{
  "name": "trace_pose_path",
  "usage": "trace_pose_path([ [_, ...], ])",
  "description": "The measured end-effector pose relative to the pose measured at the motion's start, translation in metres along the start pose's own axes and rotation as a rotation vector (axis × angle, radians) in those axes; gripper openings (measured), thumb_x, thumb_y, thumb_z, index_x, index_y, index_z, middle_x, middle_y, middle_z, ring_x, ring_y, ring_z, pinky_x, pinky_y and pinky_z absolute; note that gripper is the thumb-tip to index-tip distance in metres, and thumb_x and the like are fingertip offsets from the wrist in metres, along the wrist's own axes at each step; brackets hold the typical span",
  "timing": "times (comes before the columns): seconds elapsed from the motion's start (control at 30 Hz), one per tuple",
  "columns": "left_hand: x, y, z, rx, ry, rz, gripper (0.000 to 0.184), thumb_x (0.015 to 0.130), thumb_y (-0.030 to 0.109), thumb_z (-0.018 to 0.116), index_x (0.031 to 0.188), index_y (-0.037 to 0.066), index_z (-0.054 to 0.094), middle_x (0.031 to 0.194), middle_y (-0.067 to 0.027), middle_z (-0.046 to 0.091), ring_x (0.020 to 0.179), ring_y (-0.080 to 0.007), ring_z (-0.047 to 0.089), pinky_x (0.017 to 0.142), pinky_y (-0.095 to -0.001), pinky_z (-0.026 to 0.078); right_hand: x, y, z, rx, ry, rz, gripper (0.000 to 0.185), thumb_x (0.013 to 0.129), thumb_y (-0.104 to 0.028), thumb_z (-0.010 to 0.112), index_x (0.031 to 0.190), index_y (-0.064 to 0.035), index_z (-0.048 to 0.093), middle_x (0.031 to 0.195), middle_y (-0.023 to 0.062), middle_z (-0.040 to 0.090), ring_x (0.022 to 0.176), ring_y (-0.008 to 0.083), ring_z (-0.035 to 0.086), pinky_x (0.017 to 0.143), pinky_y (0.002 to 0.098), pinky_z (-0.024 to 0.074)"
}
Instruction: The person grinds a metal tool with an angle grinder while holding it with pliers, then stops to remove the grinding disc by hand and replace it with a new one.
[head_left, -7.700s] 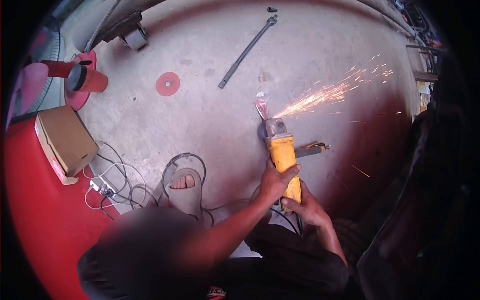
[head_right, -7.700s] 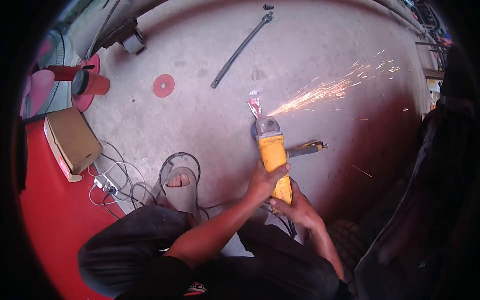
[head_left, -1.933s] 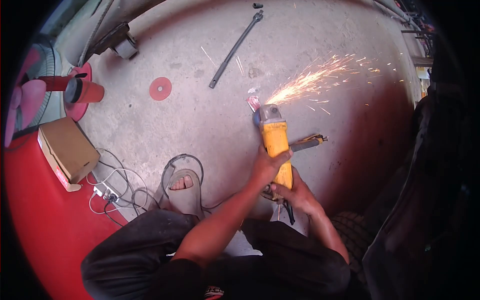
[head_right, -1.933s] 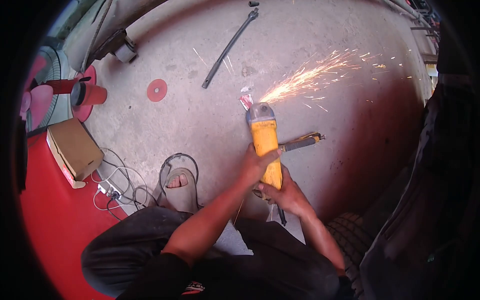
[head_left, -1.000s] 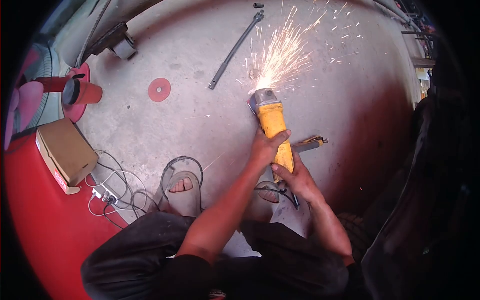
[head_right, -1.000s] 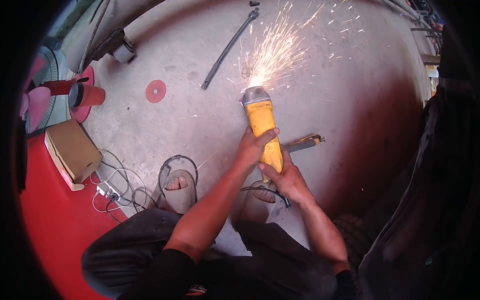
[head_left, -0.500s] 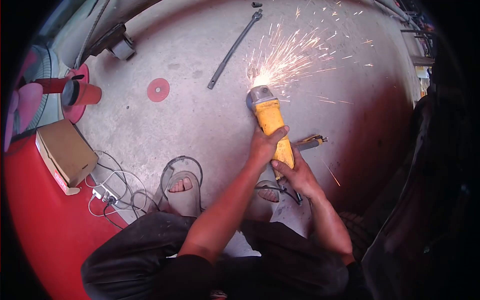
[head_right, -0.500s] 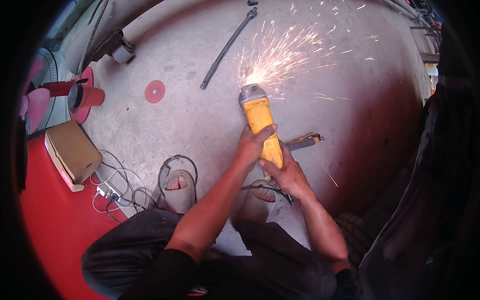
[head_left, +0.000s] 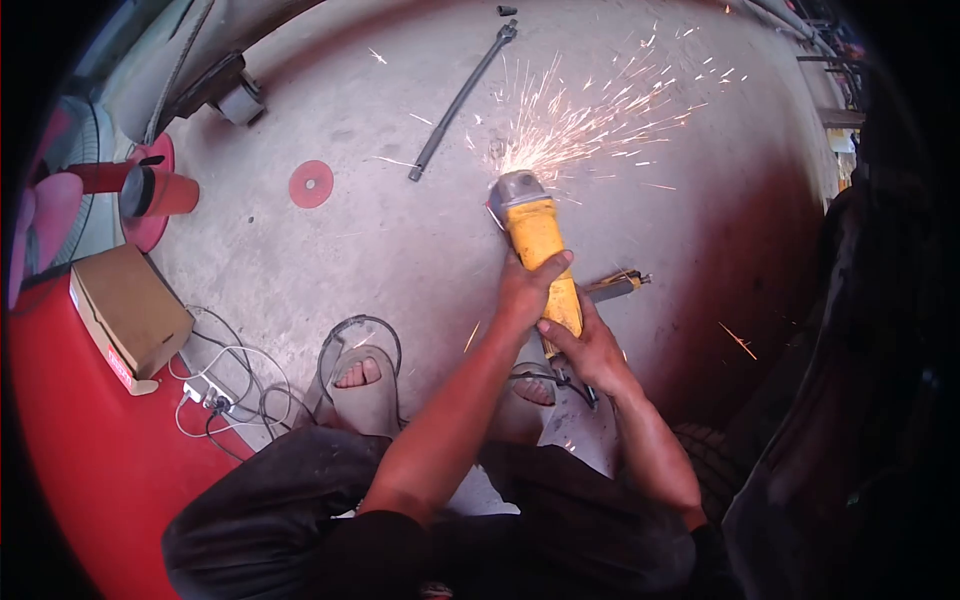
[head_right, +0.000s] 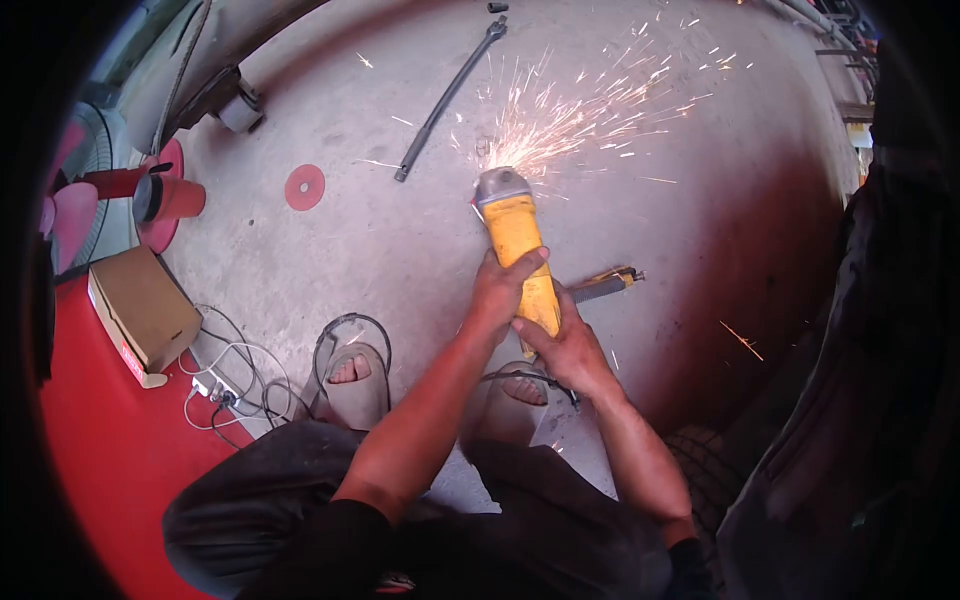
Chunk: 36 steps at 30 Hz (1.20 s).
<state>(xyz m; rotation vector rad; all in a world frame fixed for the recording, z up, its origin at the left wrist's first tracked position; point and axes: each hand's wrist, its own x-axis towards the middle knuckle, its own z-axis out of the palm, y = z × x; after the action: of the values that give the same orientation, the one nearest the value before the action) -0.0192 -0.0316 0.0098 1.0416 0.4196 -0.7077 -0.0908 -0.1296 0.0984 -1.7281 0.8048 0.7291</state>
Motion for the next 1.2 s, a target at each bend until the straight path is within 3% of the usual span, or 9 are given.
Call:
trace_pose_path([
  [0.1,-0.004,-0.002,-0.004,-0.073,0.082,-0.049,0.053,0.09,0.024,0.082,0.126,-0.003,0.054,0.104,-0.0104,0.067,0.089,-0.0193,0.069,0.078,-0.0337,0.057,0.0,0.006,0.001,-0.013,-0.01,-0.013,0.084,0.095,-0.035,0.075,0.157,-0.0012,0.03,0.124,0.0121,0.065,0.102,0.0191,0.067,0.07,0.0311,0.0588],
  [0.17,0.003,-0.003,-0.009,0.02,-0.006,-0.03,0.053,0.089,0.024,0.082,0.125,-0.002,0.054,0.104,-0.0107,0.067,0.088,-0.0193,0.069,0.077,-0.034,0.057,0.0,0.003,0.004,0.001,-0.019,-0.028,0.085,0.095,-0.036,0.075,0.158,-0.001,0.03,0.124,0.0123,0.065,0.102,0.0195,0.067,0.071,0.0312,0.0586],
  [0.4,-0.001,-0.002,-0.003,-0.042,0.073,-0.058,0.054,0.09,0.025,0.082,0.125,-0.003,0.053,0.103,-0.0106,0.067,0.087,-0.0191,0.069,0.076,-0.0342,0.057,0.001,0.005,-0.001,-0.049,0.01,-0.007,0.085,0.095,-0.038,0.075,0.158,-0.0029,0.03,0.122,0.0126,0.065,0.099,0.0183,0.067,0.072,0.0316,0.058],
  [0.57,0.001,0.008,-0.004,0.023,0.006,-0.04,0.052,0.089,0.026,0.082,0.124,-0.002,0.055,0.104,-0.0104,0.067,0.086,-0.0193,0.069,0.076,-0.0341,0.057,0.002,0.006,0.003,0.016,0.017,-0.023,0.085,0.095,-0.038,0.076,0.158,-0.0031,0.03,0.121,0.013,0.066,0.1,0.018,0.066,0.072,0.0317,0.058],
  [0.67,-0.003,0.001,-0.001,-0.055,0.081,-0.056,0.053,0.089,0.027,0.082,0.124,-0.002,0.055,0.104,-0.0105,0.067,0.087,-0.0194,0.069,0.077,-0.0339,0.057,0.002,0.005,-0.001,-0.125,0.026,-0.014,0.089,0.092,-0.047,0.073,0.159,-0.0057,0.031,0.109,0.0188,0.072,0.089,0.0262,0.072,0.079,0.0378,0.0567],
  [0.73,-0.002,0.005,-0.005,-0.005,0.037,-0.048,0.052,0.089,0.027,0.082,0.124,-0.002,0.055,0.104,-0.0106,0.067,0.087,-0.0193,0.069,0.077,-0.0338,0.057,0.0,0.006,0.002,-0.037,0.013,-0.068,0.084,0.095,-0.039,0.075,0.156,-0.0024,0.031,0.119,0.0129,0.067,0.097,0.0187,0.068,0.072,0.0312,0.0582],
  [0.9,0.001,0.001,-0.002,0.045,-0.019,-0.032,0.051,0.089,0.025,0.082,0.124,-0.002,0.055,0.104,-0.0107,0.067,0.087,-0.0191,0.069,0.077,-0.0336,0.056,-0.004,-0.005,0.001,-0.015,0.021,0.006,0.085,0.095,-0.039,0.075,0.157,-0.0025,0.031,0.119,0.0131,0.067,0.098,0.0187,0.068,0.073,0.0321,0.0589],
  [0.97,0.002,-0.008,-0.003,-0.077,0.056,-0.053,0.051,0.09,0.025,0.081,0.124,-0.002,0.055,0.104,-0.0101,0.067,0.088,-0.0189,0.069,0.078,-0.0335,0.056,-0.004,-0.003,-0.002,-0.058,0.004,0.022,0.085,0.094,-0.039,0.075,0.158,-0.0028,0.031,0.119,0.0131,0.067,0.099,0.0184,0.068,0.074,0.0322,0.059],
  [1.2,0.001,0.005,-0.003,0.048,-0.028,-0.025,0.049,0.09,0.025,0.081,0.123,-0.001,0.055,0.103,-0.01,0.067,0.088,-0.0188,0.069,0.077,-0.0336,0.056,0.001,0.005,0.002,-0.007,0.035,-0.039,0.087,0.094,-0.039,0.076,0.159,-0.0031,0.031,0.118,0.0123,0.067,0.098,0.0179,0.067,0.076,0.0324,0.0587],
])
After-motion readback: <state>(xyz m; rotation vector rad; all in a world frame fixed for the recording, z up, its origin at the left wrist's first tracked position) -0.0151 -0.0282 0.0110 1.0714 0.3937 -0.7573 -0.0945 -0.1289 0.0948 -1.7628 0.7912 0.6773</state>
